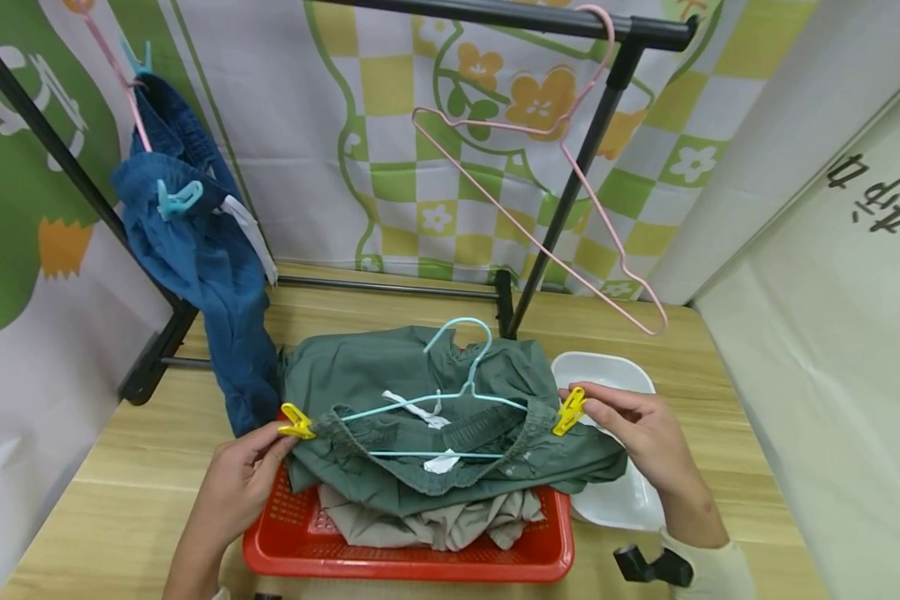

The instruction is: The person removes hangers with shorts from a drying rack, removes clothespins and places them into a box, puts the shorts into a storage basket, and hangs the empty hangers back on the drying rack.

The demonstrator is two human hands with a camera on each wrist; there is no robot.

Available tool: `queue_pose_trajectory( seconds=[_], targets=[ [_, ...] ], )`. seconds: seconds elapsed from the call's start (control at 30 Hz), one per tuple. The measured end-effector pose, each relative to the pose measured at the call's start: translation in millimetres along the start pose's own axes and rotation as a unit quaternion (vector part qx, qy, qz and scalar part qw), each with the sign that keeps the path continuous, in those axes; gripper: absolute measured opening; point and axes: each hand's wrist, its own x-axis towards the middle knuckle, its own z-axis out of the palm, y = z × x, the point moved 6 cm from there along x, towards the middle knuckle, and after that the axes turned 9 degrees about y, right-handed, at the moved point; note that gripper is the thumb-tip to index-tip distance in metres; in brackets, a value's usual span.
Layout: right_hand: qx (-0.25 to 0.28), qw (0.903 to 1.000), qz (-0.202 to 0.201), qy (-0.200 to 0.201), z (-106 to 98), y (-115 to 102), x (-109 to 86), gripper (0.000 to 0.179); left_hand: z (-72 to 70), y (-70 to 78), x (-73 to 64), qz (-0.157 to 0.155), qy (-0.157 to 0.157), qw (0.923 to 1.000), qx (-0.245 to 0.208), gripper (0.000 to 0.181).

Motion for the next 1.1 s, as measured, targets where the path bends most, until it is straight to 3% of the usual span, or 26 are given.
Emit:
queue_pose_trajectory(
  seconds=[0.23,0.43,0.5,0.57,0.67,0.7,0.87,1.1],
  targets=[
    [0.005,0.9941,-0.012,0.107,-3,-4,-3.3,0.020,0.1,-0.1,1.1,0.003,-0.004,1.0000,0.004,0.019],
    [0.053,0.9830,-0.003,0.176,-19,-4,-1.4,0.018,1.1,-0.7,0.6,0.015,0.000,0.9999,0.009,0.018],
    [0.001,0.9788,0.005,0.205,-29,-4,-1.4,0.020,1.1,-0.6,0.7,0.017,0.000,0.9998,0.007,0.018],
    [-0.084,0.9725,0.011,0.217,-39,-3,-2.6,0.022,0.9,-0.6,1.0,0.019,0.000,0.9998,0.006,0.018],
    [-0.210,0.9573,0.017,0.198,-47,2,-4.6,0.028,0.6,-0.6,0.9,0.018,-0.002,0.9998,0.007,0.018],
    [-0.230,0.9553,0.025,0.184,-48,5,-5.4,0.030,0.5,-0.7,0.9,0.018,-0.002,0.9998,0.007,0.018],
    [-0.262,0.9568,0.076,0.101,-50,24,-9.7,0.039,0.2,-0.2,1.2,0.019,-0.001,0.9998,0.008,0.018],
    [-0.297,0.9459,0.128,0.024,-47,42,-13.0,0.041,1.2,0.1,1.1,0.020,-0.003,0.9998,0.006,0.019]
  ],
)
